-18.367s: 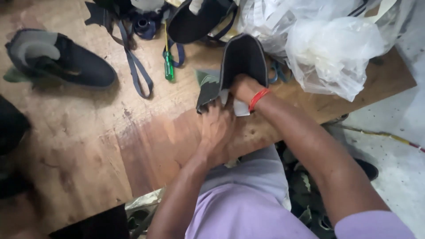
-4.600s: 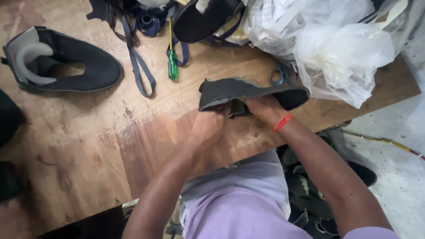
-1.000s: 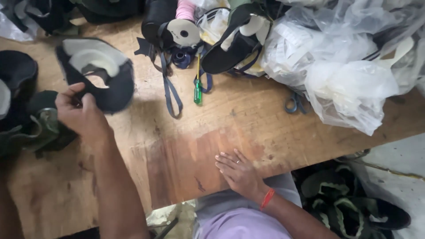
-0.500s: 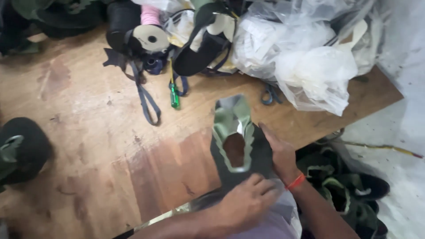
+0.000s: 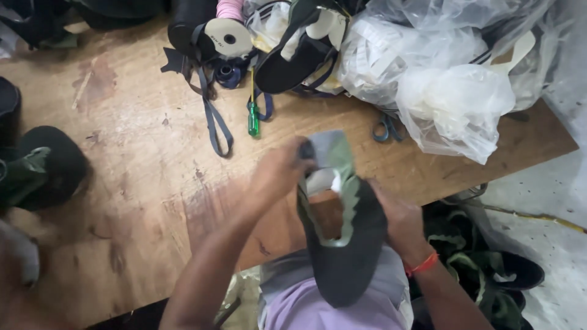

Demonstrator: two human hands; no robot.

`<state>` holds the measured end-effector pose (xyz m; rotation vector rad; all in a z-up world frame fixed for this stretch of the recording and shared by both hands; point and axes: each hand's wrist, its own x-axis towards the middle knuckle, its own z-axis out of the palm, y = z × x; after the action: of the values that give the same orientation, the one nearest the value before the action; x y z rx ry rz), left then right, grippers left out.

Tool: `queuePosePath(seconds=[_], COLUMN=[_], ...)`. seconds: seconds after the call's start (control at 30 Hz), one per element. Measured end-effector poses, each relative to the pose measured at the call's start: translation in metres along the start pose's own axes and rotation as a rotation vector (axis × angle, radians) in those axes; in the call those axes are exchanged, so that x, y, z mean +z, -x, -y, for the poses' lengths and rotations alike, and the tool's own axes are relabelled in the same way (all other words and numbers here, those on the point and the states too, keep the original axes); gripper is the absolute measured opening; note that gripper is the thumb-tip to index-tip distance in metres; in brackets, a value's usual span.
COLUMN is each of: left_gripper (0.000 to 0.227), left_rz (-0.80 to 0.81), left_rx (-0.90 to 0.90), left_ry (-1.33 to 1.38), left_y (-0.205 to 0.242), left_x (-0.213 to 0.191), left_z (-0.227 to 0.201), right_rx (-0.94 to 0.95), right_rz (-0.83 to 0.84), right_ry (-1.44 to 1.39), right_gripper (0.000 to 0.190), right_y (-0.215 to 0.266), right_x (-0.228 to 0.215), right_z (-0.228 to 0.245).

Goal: Assembling shoe uppers by manually inserting and aligning internal lining components.

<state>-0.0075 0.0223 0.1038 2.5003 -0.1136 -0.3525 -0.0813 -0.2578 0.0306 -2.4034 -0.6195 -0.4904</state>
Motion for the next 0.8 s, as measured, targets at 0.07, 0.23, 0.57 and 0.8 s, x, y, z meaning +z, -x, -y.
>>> queuePosePath(seconds=[0.07,0.23,0.57,0.8], left_gripper=[0.053,0.059,0.058,0.047], left_rz=[-0.242,-0.401,0.027,-0.142], left_rx=[0.084,0.322,0.661,0.796], left_ry=[0.197,-0.169,-0.485,-0.177], left_y=[-0.006,0.022,0.036,0.033], left_x=[0.000,0.005,-0.015,-0.019], left_z=[0.037,0.010,-0.036,-0.020], right_rx=[0.084,0.060,0.048,-0.081], right_rz=[-0.034,-0.010,0.223,0.290], right_ry=[-0.010,-0.051,-0.209,-0.234], right_gripper=[0.049,0.048,0.046,0.043], right_y=[0.002,-0.013,-0.028,-0.037], right_x=[-0.008,-0.020,-0.036,-0.038], right_z=[-0.009,0.010,0.014,0.011])
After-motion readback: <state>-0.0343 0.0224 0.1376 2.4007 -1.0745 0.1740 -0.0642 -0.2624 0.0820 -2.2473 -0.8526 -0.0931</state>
